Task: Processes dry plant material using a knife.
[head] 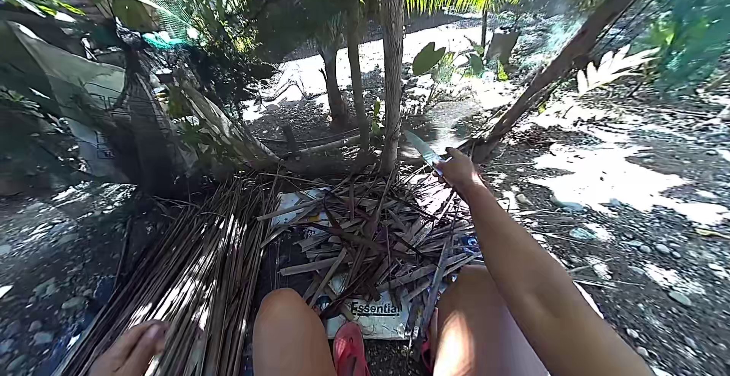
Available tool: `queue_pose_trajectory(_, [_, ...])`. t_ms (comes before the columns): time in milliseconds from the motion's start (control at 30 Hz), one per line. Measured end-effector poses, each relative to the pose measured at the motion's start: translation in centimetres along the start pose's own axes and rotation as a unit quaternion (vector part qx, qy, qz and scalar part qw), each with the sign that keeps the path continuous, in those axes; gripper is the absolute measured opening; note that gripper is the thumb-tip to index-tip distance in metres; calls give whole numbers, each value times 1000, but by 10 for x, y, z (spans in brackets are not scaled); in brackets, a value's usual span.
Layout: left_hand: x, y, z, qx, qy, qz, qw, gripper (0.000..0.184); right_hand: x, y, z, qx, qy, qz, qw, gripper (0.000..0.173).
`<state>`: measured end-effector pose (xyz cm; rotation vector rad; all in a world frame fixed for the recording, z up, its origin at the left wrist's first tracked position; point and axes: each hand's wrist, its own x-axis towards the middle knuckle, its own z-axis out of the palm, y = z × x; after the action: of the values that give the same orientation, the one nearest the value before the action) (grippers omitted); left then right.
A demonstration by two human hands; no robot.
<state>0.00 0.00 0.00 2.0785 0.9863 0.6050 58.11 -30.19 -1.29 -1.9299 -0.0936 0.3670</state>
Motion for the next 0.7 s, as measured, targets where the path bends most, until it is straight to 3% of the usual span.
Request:
queue_pose_trajectory(33, [9, 17, 24, 22, -7, 44, 999, 33, -5, -2, 4, 35, 14, -17, 999, 46])
queue_pose_trajectory(100, [29, 50, 70, 52, -8, 114, 992, 35, -22, -4, 16, 228, 33, -59, 971, 26])
queue_pose_trajectory(200, [63, 91, 127, 45, -38, 176, 983, 35, -62, -1, 34, 423, -77, -114, 896, 25])
queue_pose_trajectory(333, [97, 148, 186, 19, -127, 169, 977, 31, -111, -8, 53, 310, -307, -157, 886, 39])
queue_pose_trajectory(433, [107, 172, 219, -7, -172, 177, 969, 30, -134, -13, 71, 227, -420, -97, 873, 52])
queue_pose_trajectory(600, [102, 171, 246, -18, -195, 180, 964, 28, -135, 3, 92, 260, -421, -22, 868, 51])
queue_pose_trajectory(700, [104, 154, 250, -6, -165, 206, 964, 28, -133, 8, 94, 272, -405, -5, 873, 48])
